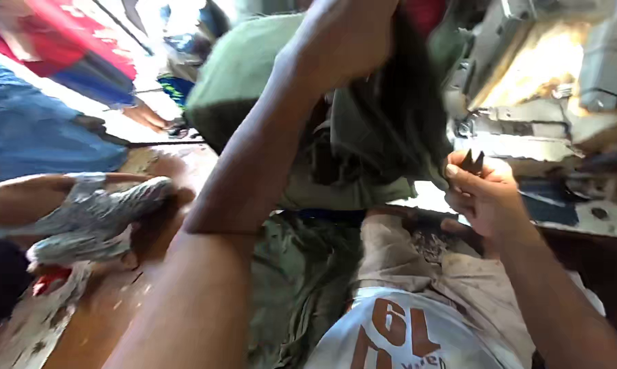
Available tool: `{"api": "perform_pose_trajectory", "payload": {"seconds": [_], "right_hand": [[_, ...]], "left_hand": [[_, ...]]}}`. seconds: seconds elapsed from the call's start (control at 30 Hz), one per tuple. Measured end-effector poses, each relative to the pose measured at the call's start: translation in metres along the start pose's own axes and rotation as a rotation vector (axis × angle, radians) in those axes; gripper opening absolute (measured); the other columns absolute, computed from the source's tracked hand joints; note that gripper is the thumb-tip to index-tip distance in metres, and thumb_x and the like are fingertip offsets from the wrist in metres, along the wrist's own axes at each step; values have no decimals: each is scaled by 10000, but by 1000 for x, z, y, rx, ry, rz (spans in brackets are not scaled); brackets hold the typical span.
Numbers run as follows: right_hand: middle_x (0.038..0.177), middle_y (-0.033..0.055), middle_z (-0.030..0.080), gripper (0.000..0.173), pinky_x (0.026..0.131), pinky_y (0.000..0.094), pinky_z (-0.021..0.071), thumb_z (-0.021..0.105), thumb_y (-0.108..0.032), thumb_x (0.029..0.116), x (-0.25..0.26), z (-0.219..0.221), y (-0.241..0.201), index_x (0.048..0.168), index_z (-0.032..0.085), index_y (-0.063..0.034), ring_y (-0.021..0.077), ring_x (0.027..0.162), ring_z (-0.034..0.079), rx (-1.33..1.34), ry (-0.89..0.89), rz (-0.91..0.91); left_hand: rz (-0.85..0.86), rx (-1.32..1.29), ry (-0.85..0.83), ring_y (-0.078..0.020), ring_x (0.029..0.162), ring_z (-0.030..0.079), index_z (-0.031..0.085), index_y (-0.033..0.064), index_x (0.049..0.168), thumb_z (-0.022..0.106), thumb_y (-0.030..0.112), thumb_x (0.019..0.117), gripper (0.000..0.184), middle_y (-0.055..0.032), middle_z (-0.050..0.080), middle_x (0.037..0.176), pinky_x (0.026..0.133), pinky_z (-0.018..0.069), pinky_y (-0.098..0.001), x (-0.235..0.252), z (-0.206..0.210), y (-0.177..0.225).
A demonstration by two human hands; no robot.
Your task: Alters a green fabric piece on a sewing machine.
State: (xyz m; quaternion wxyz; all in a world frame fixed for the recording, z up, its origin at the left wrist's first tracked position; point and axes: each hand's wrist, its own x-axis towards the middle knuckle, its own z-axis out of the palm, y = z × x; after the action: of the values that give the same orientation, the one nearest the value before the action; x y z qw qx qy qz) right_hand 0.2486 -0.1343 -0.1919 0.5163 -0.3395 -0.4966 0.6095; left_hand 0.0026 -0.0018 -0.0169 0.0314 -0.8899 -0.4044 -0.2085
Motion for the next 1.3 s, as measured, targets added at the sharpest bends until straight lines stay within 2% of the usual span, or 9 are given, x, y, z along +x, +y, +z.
{"api": "perform_pose_trajectory", "payload": {"seconds": [0.07, 0.17, 0.3, 0.47, 0.6, 0.77, 0.9, 1.17, 1.3], "right_hand": [[621, -33, 472, 158, 411, 202, 355, 679, -248, 976, -21, -28, 44, 1100, 649, -154, 35, 438, 367, -53, 126, 115], [764, 29, 584, 389, 459, 297, 479, 810, -315, 870, -37, -46, 74, 1154, 613, -136, 125, 518, 510, -330, 240, 124], [856, 61, 667, 473, 458, 406, 551, 784, -351, 922, -33, -40, 69, 1309, 579, -173, 202, 564, 617, -789, 323, 51], [1104, 95, 737, 473, 773, 496, 594, 693, -363, 986, -13, -33, 68, 1348, 624, -66, 253, 934, 725, -1228, 423, -326], [913, 42, 737, 181, 752, 383, 587, 599, -180, 1039, -8, -36, 72, 1087, 745, -85, 137, 824, 704, -985, 399, -372], [824, 48, 680, 125, 656, 289, 556, 674, -152, 992, -11, -43, 70, 975, 724, -38, 116, 703, 636, -393, 374, -245], [804, 41, 688, 135, 607, 280, 536, 672, -160, 996, -19, -48, 63, 1001, 736, -41, 103, 646, 612, -375, 357, -177], [721, 54, 634, 61, 513, 303, 491, 682, -96, 957, -20, -62, 67, 938, 692, -39, 135, 573, 571, -352, 386, -129], [769, 51, 591, 258, 452, 273, 434, 692, -8, 892, -17, -62, 61, 1138, 656, -77, 147, 564, 520, -334, 423, -163]], "left_hand": [[204, -146, -302, -253, 1015, 661, 710, 172, 1204, 792, 80, 817, 407, -74, 705, 1091, 920, 536, -522, -10, 45, -13], [325, -475, -484, -66, 906, 692, 753, 195, 1136, 807, 197, 875, 266, 44, 742, 1017, 843, 597, -301, -27, 95, -19], [278, -606, -461, -4, 894, 701, 790, 182, 1037, 751, 238, 943, 117, 81, 765, 978, 812, 596, -229, -27, 111, -8], [213, -542, -335, -2, 829, 675, 776, 175, 962, 759, 269, 925, 102, 70, 745, 914, 763, 569, -251, -23, 119, 9], [99, -465, -193, -36, 888, 675, 770, 176, 974, 754, 319, 927, 152, 45, 735, 952, 811, 561, -296, -29, 127, 17], [-59, -503, 19, -97, 1292, 574, 720, 115, 1080, 627, 247, 1007, 178, -14, 646, 1341, 1096, 487, -330, -38, 155, 31], [-162, -662, 168, -92, 1013, 656, 646, 87, 1106, 561, 169, 1048, 131, -17, 686, 1067, 905, 553, -320, -35, 190, 57], [-38, -345, 150, -103, 1023, 671, 747, 140, 1041, 702, 244, 958, 140, -13, 715, 1048, 935, 546, -309, 6, 221, 43], [-100, -358, 111, -96, 1018, 664, 764, 177, 1003, 734, 262, 920, 123, 9, 715, 1036, 919, 543, -321, 23, 228, 36]]}}
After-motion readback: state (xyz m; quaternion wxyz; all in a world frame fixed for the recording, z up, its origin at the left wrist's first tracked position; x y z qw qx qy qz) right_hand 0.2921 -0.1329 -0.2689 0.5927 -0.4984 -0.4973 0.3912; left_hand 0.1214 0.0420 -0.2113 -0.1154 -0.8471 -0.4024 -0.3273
